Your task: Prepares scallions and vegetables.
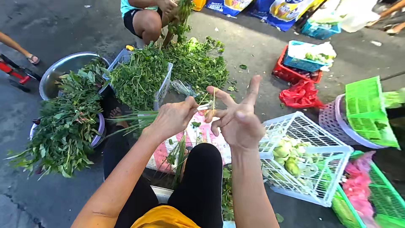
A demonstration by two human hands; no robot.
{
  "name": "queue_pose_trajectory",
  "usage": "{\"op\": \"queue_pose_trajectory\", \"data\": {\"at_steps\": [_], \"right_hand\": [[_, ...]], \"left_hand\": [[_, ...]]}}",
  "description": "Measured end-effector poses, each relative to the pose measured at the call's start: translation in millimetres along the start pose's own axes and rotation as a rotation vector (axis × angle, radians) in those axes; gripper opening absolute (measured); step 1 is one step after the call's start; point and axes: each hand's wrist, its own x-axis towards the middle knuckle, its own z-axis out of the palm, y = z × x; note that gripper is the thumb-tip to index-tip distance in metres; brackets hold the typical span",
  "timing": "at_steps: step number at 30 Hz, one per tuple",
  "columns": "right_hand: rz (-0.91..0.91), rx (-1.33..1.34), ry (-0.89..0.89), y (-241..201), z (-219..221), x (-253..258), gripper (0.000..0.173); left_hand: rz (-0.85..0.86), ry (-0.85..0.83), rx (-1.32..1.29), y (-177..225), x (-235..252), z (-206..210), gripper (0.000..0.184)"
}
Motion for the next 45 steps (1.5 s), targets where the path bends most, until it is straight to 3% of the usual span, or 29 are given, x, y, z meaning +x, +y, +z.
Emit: {"op": "queue_pose_trajectory", "data": {"at_steps": [2,3,5,6,7,9,11,13,14,16,18,21,23,25,26,28,30,32,33,35,39,42,45], "right_hand": [[-0.031,-0.388,-0.060,1,15,0,0.116],[-0.073,-0.594,-0.090,4,23,-1,0.115],[-0.140,-0.825,-0.127,12,35,-2,0.106],[-0.118,-0.790,-0.114,15,37,-3,0.102],[-0.060,-0.631,-0.082,18,36,-3,0.098],[0.067,-0.063,0.046,25,25,-6,0.086],[0.153,0.530,0.186,29,14,-9,0.063],[0.196,0.837,0.262,26,7,-9,0.070],[0.179,0.836,0.276,23,6,-9,0.071],[0.097,0.599,0.217,15,2,-8,0.073],[0.017,0.297,0.106,11,1,-4,0.093],[-0.020,-0.269,-0.018,10,15,1,0.114],[-0.116,-0.716,-0.061,16,31,1,0.108],[-0.145,-0.827,-0.053,22,40,-1,0.097],[-0.072,-0.694,-0.035,24,41,-2,0.095],[0.115,-0.132,0.086,31,33,-4,0.081],[0.238,0.478,0.253,36,21,-8,0.054],[0.308,0.791,0.354,31,11,-8,0.072],[0.285,0.797,0.377,28,9,-7,0.074],[0.182,0.661,0.312,23,3,-9,0.067],[0.042,0.276,0.152,18,-2,-4,0.093],[0.002,-0.218,0.082,14,14,1,0.115],[-0.098,-0.781,0.156,16,39,2,0.101]], "left_hand": [[-0.054,-0.012,0.129,1,6,2,0.018],[-0.131,-0.005,0.073,0,11,3,0.019],[-0.328,0.062,-0.249,-6,15,3,0.028],[-0.388,0.132,-0.477,-11,14,4,0.032],[-0.420,0.193,-0.738,-13,12,6,0.033],[-0.452,0.232,-1.216,-6,0,4,0.030],[-0.407,0.193,-1.449,-1,-9,3,0.025],[-0.301,0.129,-1.345,-3,-13,5,0.022],[-0.252,0.101,-1.158,-5,-14,5,0.022],[-0.154,0.042,-0.657,-8,-13,-2,0.024],[-0.027,0.027,-0.257,-8,-6,-6,0.022],[-0.004,0.006,0.041,-7,6,-4,0.019],[-0.145,-0.009,0.029,-8,12,-2,0.020],[-0.324,0.091,-0.257,-12,13,-1,0.028],[-0.393,0.179,-0.513,-15,12,3,0.030],[-0.452,0.316,-1.129,-14,7,9,0.027],[-0.446,0.297,-1.353,-5,-3,11,0.025],[-0.321,0.227,-1.106,-6,-10,14,0.025],[-0.238,0.191,-0.868,-10,-10,14,0.026],[-0.059,0.125,-0.398,-22,-8,12,0.027],[0.109,0.013,0.136,-19,5,4,0.023],[0.031,-0.047,0.246,-11,17,2,0.020],[-0.241,-0.070,-0.160,-6,23,-3,0.029]]}}
